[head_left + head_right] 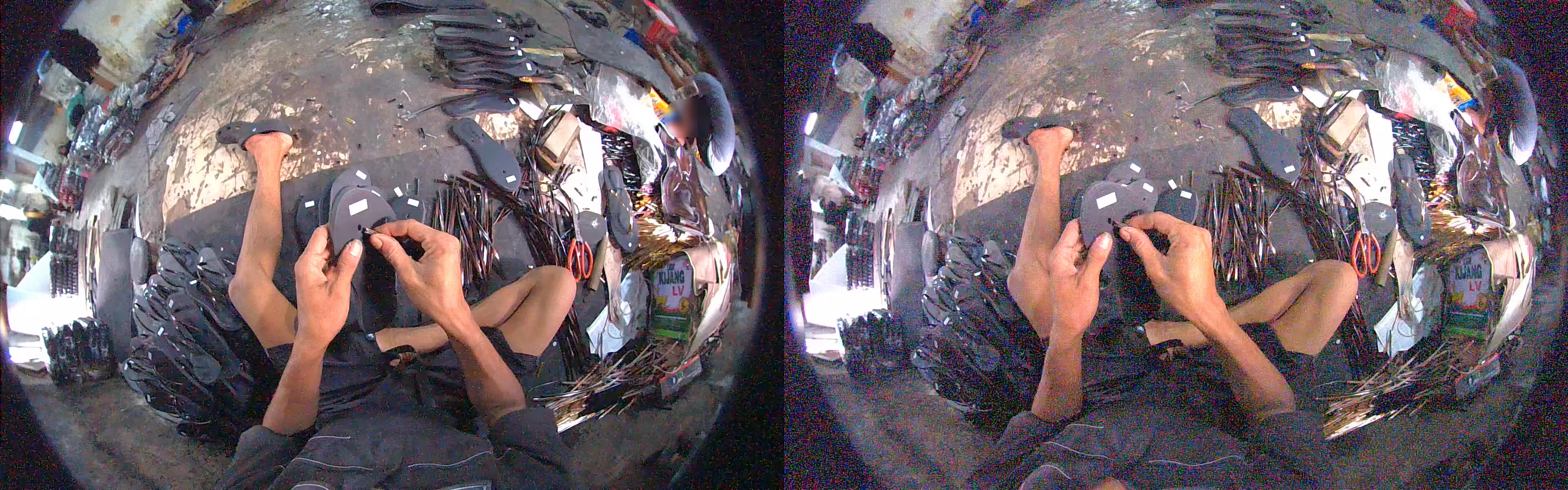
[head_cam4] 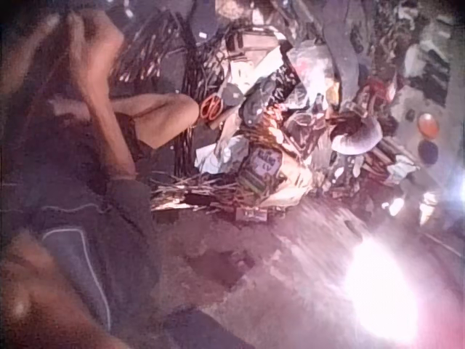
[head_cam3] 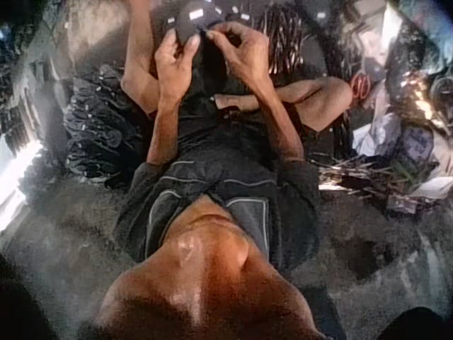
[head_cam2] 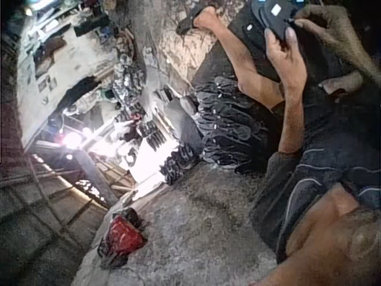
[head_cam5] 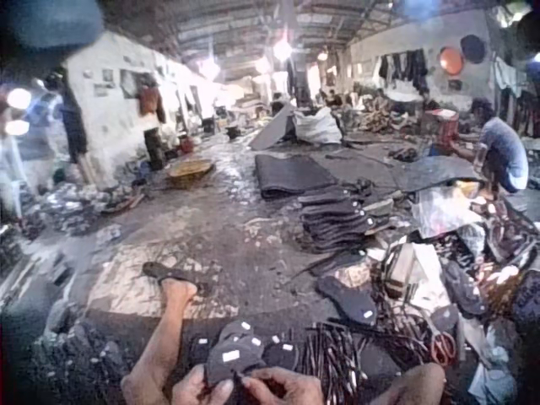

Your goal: The person sits on the floor and assembles black flip-flops by inserting straps into the soles. They handle multiple soles and straps, repeatedly threading the straps through pre-cut holes and adjusting them by hand.

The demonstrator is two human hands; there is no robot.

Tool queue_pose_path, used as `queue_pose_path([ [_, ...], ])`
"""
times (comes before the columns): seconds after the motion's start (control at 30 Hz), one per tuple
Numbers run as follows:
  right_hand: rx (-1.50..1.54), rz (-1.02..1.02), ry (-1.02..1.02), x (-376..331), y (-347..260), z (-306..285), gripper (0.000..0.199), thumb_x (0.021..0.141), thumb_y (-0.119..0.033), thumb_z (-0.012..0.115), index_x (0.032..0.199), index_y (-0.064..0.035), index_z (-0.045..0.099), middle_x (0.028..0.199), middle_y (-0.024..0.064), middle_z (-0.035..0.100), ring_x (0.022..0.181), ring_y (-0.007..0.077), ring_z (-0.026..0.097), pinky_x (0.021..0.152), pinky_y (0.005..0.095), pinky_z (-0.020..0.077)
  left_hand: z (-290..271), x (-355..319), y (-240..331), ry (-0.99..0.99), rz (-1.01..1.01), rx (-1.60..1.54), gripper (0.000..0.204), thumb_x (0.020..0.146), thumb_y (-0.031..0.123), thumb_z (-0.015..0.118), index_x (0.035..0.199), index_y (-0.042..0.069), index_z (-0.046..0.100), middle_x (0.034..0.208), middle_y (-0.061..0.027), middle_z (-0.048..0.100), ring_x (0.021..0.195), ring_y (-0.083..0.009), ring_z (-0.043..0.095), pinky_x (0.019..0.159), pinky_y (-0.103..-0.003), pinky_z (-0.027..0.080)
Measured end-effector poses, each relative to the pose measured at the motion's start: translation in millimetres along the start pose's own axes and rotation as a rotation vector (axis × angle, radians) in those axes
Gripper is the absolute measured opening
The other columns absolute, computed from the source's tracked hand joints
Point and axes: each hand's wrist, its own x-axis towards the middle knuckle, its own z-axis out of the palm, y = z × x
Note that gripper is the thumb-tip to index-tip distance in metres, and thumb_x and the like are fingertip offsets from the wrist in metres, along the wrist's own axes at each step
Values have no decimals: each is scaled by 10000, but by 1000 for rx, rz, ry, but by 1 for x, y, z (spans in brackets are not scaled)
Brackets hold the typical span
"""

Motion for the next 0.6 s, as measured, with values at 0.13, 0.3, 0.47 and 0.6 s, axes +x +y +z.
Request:
queue_pose_path([
  [0.13, -113, -103, 20, -7, -2, -3, 186, 982, -124, 825, 1084, 30, 810, 935, 122, 823, 812, 148, 750, 751, 321, 589, 13, -7, 1, 45, 48, -36, 293, 1102, 66, 671, 1366, -58, 649, 1146, -72, 752, 1036, -81, 659, 869, -242, 544],
  [0.3, -246, -183, 82, -10, -6, 2, 140, 941, -82, 842, 1054, -6, 809, 932, 143, 790, 769, 253, 776, 699, 349, 600, 6, -10, -11, 70, 107, 140, 267, 1046, 37, 721, 1297, -53, 720, 916, -31, 734, 815, -41, 610, 682, -250, 520],
  [0.47, -379, -472, 170, -6, 17, 6, 192, 881, -51, 876, 1049, -15, 789, 902, 128, 772, 704, 255, 747, 605, 343, 582, 7, -16, -4, 53, 95, 245, 308, 1042, 21, 710, 1338, -63, 719, 973, -64, 763, 891, -72, 672, 748, -265, 564],
  [0.6, -349, -382, 223, -11, 27, 17, 212, 864, -51, 875, 1048, -12, 778, 895, 136, 755, 733, 281, 731, 651, 362, 586, 18, -24, -13, 80, 183, 238, 358, 1027, -14, 685, 1381, -61, 708, 1149, -168, 811, 1061, -176, 763, 849, -338, 614],
])
